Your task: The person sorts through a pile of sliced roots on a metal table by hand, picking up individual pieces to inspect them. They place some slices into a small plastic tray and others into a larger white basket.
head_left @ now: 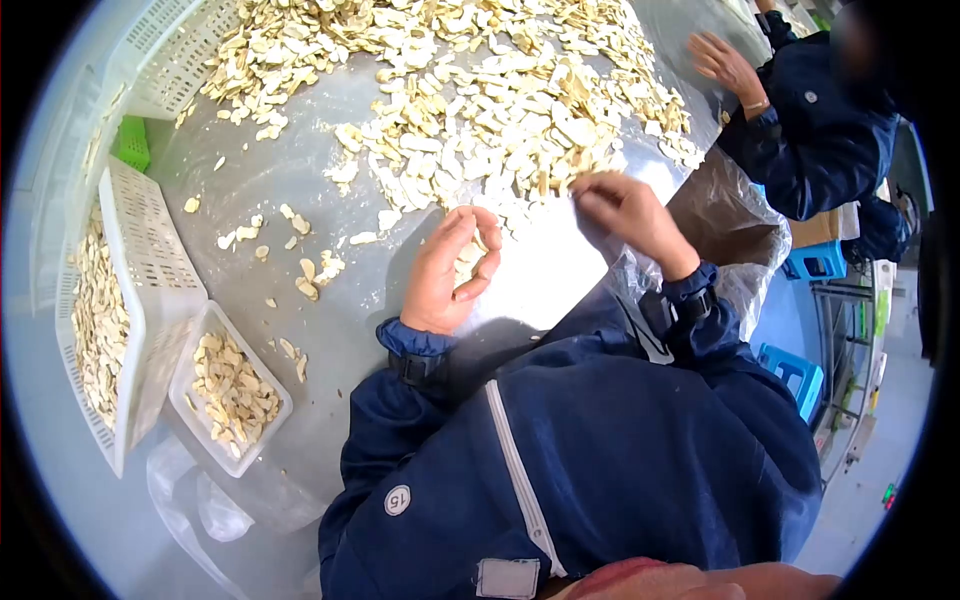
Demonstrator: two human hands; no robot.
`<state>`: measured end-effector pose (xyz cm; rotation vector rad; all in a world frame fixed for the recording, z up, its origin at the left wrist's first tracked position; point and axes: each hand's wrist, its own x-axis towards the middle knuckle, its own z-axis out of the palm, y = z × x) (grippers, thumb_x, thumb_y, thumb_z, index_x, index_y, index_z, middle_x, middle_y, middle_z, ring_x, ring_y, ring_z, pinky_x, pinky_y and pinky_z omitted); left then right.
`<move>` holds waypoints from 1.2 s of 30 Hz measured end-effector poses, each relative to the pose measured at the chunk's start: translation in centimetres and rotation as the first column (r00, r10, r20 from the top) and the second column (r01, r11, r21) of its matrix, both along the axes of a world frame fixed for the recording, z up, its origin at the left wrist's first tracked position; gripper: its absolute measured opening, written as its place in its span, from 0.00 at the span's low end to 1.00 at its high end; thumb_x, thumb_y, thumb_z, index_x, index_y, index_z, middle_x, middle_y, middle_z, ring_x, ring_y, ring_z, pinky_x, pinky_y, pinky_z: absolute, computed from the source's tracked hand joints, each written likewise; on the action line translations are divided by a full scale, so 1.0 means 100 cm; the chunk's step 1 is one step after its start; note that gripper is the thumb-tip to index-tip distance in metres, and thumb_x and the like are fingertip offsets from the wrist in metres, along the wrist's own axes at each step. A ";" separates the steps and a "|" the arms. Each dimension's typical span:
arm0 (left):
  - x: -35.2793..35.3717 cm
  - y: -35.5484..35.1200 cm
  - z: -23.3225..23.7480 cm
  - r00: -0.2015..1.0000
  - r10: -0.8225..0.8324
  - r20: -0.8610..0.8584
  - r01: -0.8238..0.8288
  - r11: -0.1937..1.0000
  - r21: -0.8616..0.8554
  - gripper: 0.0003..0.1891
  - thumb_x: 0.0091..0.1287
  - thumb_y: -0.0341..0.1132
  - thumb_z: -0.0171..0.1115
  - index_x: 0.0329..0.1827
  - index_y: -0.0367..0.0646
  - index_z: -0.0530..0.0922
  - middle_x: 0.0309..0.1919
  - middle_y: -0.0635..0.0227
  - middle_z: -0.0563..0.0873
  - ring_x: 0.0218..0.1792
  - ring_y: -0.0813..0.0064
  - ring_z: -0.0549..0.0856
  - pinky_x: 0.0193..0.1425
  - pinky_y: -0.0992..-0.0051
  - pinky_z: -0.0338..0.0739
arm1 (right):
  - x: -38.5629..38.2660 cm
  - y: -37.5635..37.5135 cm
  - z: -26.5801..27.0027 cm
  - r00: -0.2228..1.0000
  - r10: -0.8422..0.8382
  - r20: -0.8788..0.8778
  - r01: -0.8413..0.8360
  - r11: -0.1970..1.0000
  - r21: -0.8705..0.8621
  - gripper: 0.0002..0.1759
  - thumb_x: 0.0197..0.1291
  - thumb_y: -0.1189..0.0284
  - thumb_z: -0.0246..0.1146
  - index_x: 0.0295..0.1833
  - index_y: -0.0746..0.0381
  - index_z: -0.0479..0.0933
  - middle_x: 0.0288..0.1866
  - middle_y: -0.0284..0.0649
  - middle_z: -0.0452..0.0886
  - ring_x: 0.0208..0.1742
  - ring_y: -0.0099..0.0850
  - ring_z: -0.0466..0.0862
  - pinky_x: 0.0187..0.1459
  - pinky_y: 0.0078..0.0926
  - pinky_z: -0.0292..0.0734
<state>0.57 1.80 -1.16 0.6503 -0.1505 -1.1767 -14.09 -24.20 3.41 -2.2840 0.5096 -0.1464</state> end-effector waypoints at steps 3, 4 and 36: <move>0.000 -0.003 -0.007 0.991 0.013 0.135 -0.029 0.993 0.116 0.07 0.80 0.28 0.62 0.55 0.42 0.75 0.41 0.70 0.80 0.34 0.84 0.78 0.37 0.83 0.73 | 0.007 -0.018 0.012 0.977 -0.196 0.082 0.210 0.950 -0.230 0.12 0.72 0.70 0.67 0.55 0.62 0.88 0.45 0.47 0.91 0.44 0.40 0.91 0.49 0.33 0.85; 0.000 -0.003 -0.005 0.996 0.009 0.083 -0.020 0.991 0.130 0.08 0.78 0.25 0.63 0.54 0.43 0.75 0.40 0.71 0.80 0.35 0.85 0.77 0.40 0.82 0.73 | 0.011 -0.021 0.014 0.972 -0.192 0.134 0.224 0.926 -0.304 0.12 0.72 0.70 0.67 0.55 0.61 0.89 0.45 0.48 0.91 0.43 0.42 0.91 0.48 0.34 0.86; 0.000 0.001 0.009 0.998 0.030 -0.051 -0.029 1.000 0.006 0.07 0.83 0.34 0.53 0.55 0.40 0.74 0.44 0.65 0.80 0.31 0.83 0.76 0.18 0.87 0.62 | 0.027 0.021 0.006 0.997 -0.054 0.052 0.060 0.990 -0.130 0.14 0.70 0.70 0.66 0.56 0.63 0.88 0.48 0.49 0.90 0.47 0.48 0.90 0.50 0.39 0.84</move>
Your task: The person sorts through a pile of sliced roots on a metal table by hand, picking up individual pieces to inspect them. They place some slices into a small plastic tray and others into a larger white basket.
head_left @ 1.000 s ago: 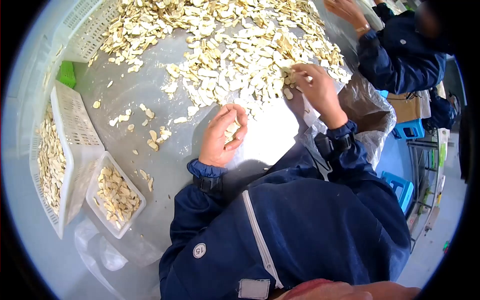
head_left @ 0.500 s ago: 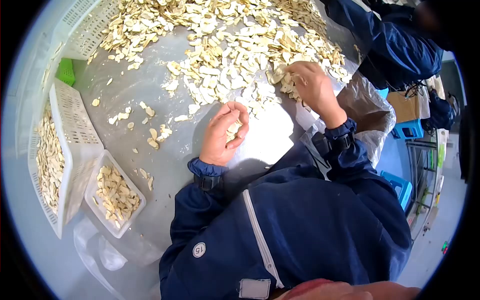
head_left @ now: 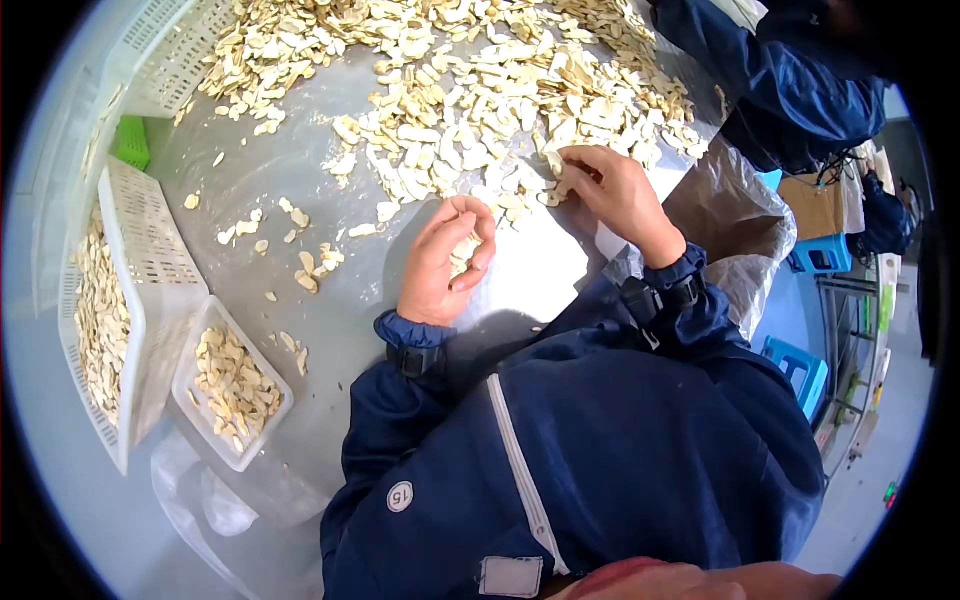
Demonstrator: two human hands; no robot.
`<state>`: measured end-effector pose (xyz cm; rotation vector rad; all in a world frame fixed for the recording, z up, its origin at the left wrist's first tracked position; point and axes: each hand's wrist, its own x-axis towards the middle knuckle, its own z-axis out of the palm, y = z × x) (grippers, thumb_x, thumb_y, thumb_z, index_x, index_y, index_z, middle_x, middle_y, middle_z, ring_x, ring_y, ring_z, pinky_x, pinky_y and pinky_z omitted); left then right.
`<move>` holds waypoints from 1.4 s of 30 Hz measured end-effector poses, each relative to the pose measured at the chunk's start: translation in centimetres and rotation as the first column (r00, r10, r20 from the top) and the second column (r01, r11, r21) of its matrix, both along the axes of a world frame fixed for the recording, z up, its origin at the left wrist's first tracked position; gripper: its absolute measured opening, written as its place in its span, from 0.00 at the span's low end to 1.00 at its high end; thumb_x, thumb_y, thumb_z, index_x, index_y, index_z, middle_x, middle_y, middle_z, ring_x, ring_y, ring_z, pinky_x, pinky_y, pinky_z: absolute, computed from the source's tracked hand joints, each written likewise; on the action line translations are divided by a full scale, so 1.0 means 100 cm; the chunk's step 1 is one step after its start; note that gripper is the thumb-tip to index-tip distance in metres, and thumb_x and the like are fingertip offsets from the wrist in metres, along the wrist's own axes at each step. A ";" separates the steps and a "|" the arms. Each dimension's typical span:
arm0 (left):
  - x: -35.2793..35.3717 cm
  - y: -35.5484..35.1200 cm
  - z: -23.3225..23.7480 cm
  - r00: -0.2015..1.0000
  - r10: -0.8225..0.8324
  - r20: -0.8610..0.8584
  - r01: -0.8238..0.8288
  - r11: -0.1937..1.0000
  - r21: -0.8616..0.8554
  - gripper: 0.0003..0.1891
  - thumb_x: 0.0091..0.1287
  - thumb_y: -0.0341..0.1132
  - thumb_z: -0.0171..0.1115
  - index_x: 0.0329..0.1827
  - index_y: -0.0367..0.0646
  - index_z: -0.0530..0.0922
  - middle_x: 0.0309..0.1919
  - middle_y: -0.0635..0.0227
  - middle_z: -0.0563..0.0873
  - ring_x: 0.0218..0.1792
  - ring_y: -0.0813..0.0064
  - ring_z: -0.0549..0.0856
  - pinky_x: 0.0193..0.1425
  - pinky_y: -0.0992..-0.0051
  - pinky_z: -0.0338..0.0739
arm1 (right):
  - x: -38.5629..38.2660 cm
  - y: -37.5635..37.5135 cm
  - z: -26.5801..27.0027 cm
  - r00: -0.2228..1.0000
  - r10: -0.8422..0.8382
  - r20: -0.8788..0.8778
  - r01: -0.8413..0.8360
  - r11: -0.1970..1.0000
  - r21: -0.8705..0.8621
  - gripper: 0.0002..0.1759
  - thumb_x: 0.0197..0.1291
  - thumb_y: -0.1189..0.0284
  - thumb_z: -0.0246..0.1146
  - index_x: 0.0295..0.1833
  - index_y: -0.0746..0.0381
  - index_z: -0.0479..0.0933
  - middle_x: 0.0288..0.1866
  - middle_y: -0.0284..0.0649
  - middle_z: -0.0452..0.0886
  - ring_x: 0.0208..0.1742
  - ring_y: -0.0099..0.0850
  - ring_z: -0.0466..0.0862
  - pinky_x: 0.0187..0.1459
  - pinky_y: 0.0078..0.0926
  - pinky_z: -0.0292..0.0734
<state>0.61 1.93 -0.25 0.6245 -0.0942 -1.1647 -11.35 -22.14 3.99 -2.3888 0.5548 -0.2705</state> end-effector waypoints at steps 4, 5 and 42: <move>0.000 -0.001 0.000 1.000 0.004 -0.008 -0.004 1.000 -0.009 0.07 0.83 0.34 0.53 0.55 0.40 0.74 0.43 0.65 0.80 0.31 0.82 0.76 0.18 0.87 0.62 | -0.003 0.001 0.008 0.997 -0.035 -0.072 0.045 0.989 0.141 0.15 0.70 0.71 0.65 0.58 0.63 0.87 0.48 0.49 0.90 0.46 0.46 0.90 0.50 0.38 0.85; 0.000 -0.001 -0.001 1.000 0.003 -0.013 -0.004 1.000 -0.012 0.07 0.83 0.34 0.53 0.56 0.40 0.74 0.43 0.65 0.80 0.31 0.82 0.76 0.18 0.87 0.62 | -0.004 0.000 0.007 0.999 -0.035 -0.039 0.037 0.997 0.069 0.15 0.70 0.71 0.65 0.58 0.62 0.87 0.48 0.48 0.90 0.46 0.46 0.90 0.50 0.38 0.85; 0.004 0.001 -0.027 1.000 0.017 -0.013 -0.018 0.994 -0.112 0.09 0.86 0.35 0.52 0.59 0.40 0.74 0.45 0.65 0.81 0.36 0.80 0.80 0.32 0.84 0.73 | -0.061 -0.058 0.004 0.996 -0.086 0.034 0.092 0.901 -0.424 0.19 0.62 0.78 0.65 0.58 0.56 0.87 0.57 0.46 0.87 0.60 0.50 0.85 0.61 0.45 0.82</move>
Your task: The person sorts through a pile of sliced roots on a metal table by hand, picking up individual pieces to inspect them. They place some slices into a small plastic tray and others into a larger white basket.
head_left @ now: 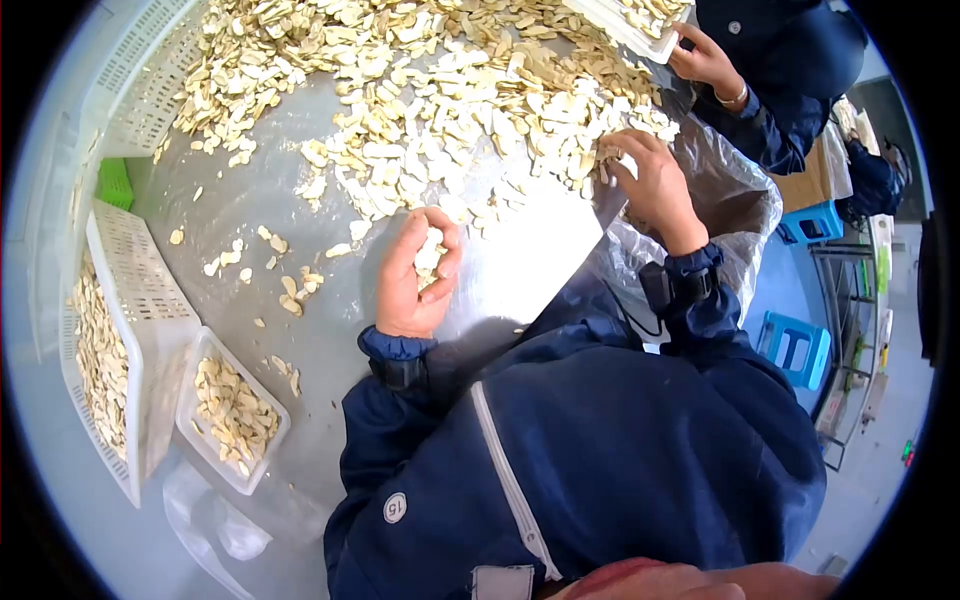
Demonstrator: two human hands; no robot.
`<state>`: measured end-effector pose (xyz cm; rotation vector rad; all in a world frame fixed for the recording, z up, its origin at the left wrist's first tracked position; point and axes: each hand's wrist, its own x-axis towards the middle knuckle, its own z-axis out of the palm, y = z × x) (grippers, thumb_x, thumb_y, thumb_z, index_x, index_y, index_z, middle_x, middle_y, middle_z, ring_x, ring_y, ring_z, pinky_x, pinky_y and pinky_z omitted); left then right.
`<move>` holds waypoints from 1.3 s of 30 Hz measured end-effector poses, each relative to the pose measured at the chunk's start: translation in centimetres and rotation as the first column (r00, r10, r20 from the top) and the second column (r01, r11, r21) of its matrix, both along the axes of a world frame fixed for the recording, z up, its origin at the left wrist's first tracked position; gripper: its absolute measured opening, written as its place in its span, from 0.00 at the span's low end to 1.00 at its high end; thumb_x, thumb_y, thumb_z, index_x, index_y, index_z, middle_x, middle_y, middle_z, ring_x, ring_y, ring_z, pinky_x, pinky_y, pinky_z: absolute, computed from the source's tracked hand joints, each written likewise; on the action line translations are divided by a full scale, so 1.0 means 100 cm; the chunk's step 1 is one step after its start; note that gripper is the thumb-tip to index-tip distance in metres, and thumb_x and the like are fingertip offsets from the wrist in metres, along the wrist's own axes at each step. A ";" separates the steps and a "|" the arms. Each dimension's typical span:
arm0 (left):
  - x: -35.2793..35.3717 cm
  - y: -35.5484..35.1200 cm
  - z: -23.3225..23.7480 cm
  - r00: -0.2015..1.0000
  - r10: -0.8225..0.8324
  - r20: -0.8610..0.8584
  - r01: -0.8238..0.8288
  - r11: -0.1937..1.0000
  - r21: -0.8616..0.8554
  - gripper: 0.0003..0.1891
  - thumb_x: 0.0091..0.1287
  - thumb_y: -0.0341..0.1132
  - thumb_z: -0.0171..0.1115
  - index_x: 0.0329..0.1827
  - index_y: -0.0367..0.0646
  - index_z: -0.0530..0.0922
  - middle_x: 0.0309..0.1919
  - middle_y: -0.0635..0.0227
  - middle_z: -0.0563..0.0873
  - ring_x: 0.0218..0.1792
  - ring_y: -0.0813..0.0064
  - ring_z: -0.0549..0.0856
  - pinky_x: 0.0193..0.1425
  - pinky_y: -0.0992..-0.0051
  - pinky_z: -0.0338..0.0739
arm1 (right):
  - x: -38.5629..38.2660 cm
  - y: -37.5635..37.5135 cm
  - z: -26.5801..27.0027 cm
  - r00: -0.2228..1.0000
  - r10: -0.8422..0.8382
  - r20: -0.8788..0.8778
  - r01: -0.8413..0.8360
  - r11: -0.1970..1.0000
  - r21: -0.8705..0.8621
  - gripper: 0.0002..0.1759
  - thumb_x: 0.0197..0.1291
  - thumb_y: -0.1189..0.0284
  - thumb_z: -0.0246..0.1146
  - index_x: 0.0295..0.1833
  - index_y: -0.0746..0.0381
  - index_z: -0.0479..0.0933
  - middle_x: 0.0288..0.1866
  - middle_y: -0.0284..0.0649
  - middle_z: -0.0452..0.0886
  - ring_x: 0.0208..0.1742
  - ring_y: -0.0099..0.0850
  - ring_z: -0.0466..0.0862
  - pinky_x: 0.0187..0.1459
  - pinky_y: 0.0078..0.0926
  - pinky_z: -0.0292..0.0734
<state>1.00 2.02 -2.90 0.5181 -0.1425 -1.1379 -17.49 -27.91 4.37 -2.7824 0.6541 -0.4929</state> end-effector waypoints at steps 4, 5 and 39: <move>-0.001 0.001 0.009 0.988 0.035 0.153 -0.064 0.980 0.186 0.05 0.83 0.29 0.56 0.58 0.44 0.74 0.42 0.72 0.79 0.37 0.83 0.78 0.46 0.80 0.75 | 0.007 -0.005 0.001 0.983 -0.111 0.148 0.135 0.978 -0.162 0.16 0.65 0.76 0.67 0.58 0.57 0.88 0.58 0.46 0.87 0.59 0.50 0.85 0.61 0.44 0.82; -0.001 0.002 0.013 0.983 0.026 0.182 -0.067 0.973 0.222 0.06 0.83 0.29 0.56 0.57 0.44 0.74 0.42 0.73 0.78 0.38 0.83 0.78 0.48 0.79 0.75 | 0.013 0.001 0.004 0.985 -0.065 0.162 0.079 0.993 -0.084 0.15 0.66 0.75 0.68 0.57 0.57 0.88 0.55 0.45 0.88 0.55 0.49 0.87 0.57 0.42 0.83; -0.013 -0.007 0.038 0.990 0.049 0.130 -0.076 0.975 0.208 0.15 0.87 0.45 0.54 0.58 0.41 0.77 0.42 0.66 0.84 0.30 0.82 0.79 0.21 0.87 0.61 | 0.085 0.104 0.004 0.844 0.415 0.340 -0.490 0.854 0.173 0.16 0.59 0.81 0.68 0.52 0.54 0.85 0.64 0.39 0.85 0.63 0.46 0.83 0.62 0.42 0.82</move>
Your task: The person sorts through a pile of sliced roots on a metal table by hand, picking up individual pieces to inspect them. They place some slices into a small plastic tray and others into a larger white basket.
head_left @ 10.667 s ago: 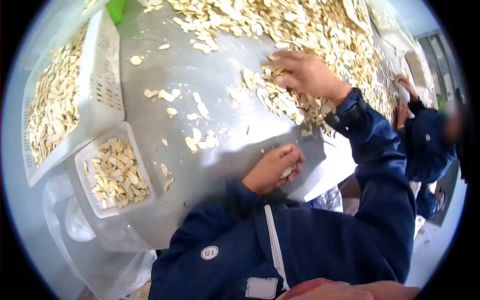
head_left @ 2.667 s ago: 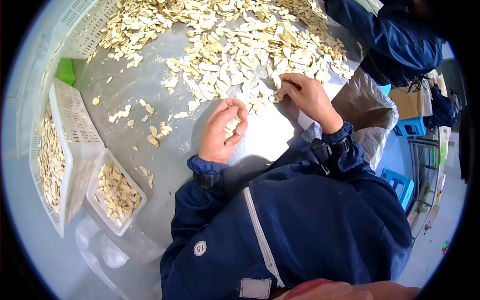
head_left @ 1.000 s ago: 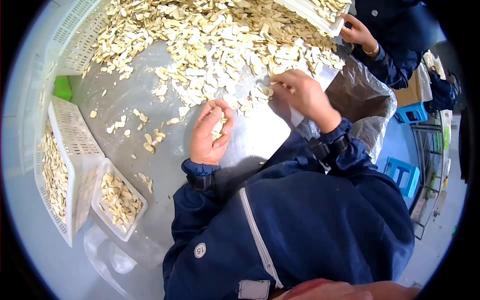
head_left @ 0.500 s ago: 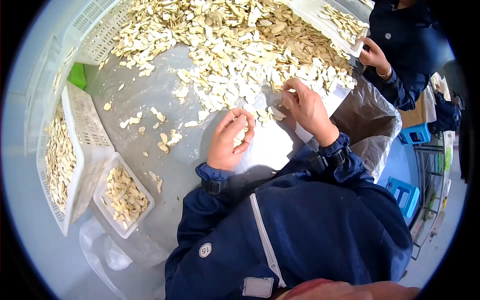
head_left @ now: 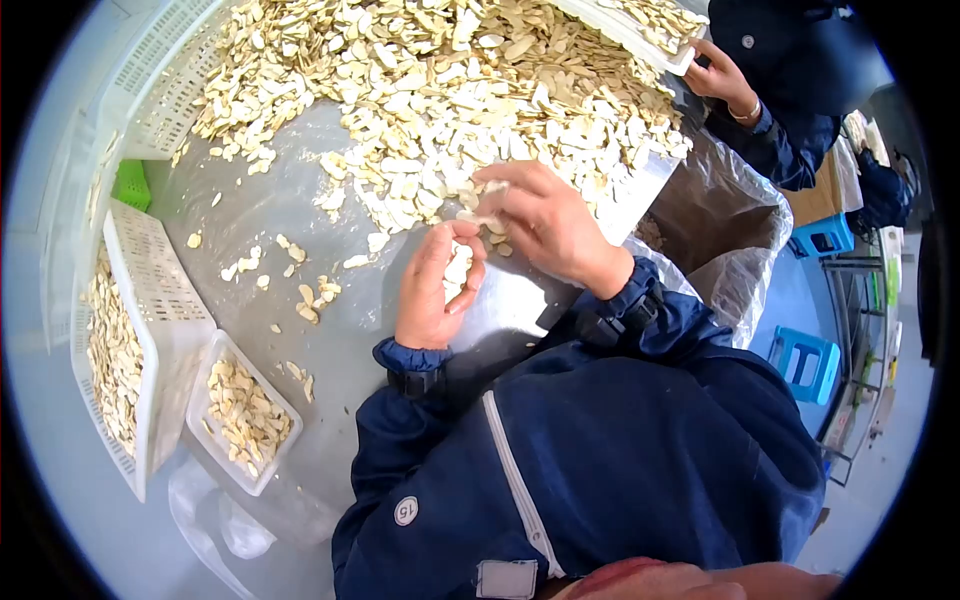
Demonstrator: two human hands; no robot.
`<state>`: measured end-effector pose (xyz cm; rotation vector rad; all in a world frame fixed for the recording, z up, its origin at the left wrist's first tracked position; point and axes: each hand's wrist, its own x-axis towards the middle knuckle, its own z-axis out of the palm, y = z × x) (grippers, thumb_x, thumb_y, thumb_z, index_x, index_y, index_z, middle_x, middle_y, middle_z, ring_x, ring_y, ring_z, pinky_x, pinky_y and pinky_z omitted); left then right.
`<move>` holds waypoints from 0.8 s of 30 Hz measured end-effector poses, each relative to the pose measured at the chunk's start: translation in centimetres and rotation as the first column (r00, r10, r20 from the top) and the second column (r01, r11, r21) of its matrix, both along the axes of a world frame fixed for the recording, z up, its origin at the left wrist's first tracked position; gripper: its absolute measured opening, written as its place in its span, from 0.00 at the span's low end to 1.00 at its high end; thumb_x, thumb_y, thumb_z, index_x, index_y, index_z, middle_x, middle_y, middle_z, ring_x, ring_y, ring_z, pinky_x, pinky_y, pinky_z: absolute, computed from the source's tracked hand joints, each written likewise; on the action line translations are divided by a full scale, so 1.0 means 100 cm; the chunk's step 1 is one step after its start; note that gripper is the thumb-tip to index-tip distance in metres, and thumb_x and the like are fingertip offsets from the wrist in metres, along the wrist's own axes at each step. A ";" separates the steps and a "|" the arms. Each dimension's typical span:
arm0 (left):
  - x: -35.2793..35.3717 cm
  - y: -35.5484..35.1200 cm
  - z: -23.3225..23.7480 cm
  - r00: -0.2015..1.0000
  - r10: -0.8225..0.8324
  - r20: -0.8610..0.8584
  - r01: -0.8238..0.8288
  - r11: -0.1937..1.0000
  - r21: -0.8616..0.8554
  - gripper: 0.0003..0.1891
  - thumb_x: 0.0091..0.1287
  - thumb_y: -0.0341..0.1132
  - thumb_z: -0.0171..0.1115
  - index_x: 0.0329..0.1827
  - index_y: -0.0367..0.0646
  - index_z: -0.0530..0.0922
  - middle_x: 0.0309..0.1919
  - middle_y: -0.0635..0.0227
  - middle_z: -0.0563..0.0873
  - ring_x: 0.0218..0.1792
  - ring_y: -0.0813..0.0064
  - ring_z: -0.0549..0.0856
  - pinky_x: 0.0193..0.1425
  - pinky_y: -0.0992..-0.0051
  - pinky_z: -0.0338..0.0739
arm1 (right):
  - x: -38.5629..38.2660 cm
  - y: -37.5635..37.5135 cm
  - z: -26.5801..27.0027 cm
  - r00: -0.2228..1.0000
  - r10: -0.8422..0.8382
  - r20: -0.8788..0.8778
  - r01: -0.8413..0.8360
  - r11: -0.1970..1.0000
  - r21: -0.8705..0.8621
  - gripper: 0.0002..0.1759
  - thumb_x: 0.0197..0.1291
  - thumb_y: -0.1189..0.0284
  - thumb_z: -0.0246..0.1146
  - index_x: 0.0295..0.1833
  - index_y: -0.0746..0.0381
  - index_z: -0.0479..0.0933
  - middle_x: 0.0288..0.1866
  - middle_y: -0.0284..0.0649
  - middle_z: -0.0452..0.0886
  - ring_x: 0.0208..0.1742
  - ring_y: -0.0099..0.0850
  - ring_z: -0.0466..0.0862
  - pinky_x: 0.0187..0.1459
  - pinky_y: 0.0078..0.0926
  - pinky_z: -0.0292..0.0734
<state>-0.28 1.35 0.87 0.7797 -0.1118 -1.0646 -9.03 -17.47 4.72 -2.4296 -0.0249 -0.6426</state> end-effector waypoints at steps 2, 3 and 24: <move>0.002 0.002 -0.009 0.998 -0.055 -0.040 0.052 0.996 -0.067 0.16 0.86 0.46 0.54 0.58 0.41 0.77 0.42 0.65 0.84 0.30 0.82 0.79 0.20 0.86 0.61 | 0.005 0.006 0.004 0.989 0.142 0.035 -0.143 0.990 0.002 0.18 0.60 0.80 0.68 0.55 0.53 0.85 0.65 0.39 0.85 0.64 0.46 0.83 0.63 0.42 0.82; 0.006 0.004 -0.014 0.993 -0.107 -0.047 0.101 0.988 -0.115 0.16 0.86 0.46 0.55 0.58 0.41 0.77 0.42 0.65 0.84 0.30 0.82 0.79 0.20 0.86 0.61 | 0.006 0.008 0.005 0.975 0.213 0.054 -0.214 0.977 0.002 0.19 0.60 0.80 0.68 0.57 0.52 0.85 0.65 0.39 0.84 0.65 0.46 0.83 0.63 0.41 0.82; 0.010 0.008 -0.021 0.997 -0.026 -0.073 0.007 0.970 -0.243 0.15 0.84 0.37 0.56 0.68 0.43 0.73 0.44 0.66 0.82 0.32 0.79 0.79 0.17 0.86 0.62 | 0.050 -0.146 -0.027 0.952 -0.297 0.071 0.268 0.701 -0.661 0.14 0.67 0.71 0.65 0.57 0.54 0.86 0.62 0.38 0.86 0.67 0.40 0.82 0.62 0.40 0.80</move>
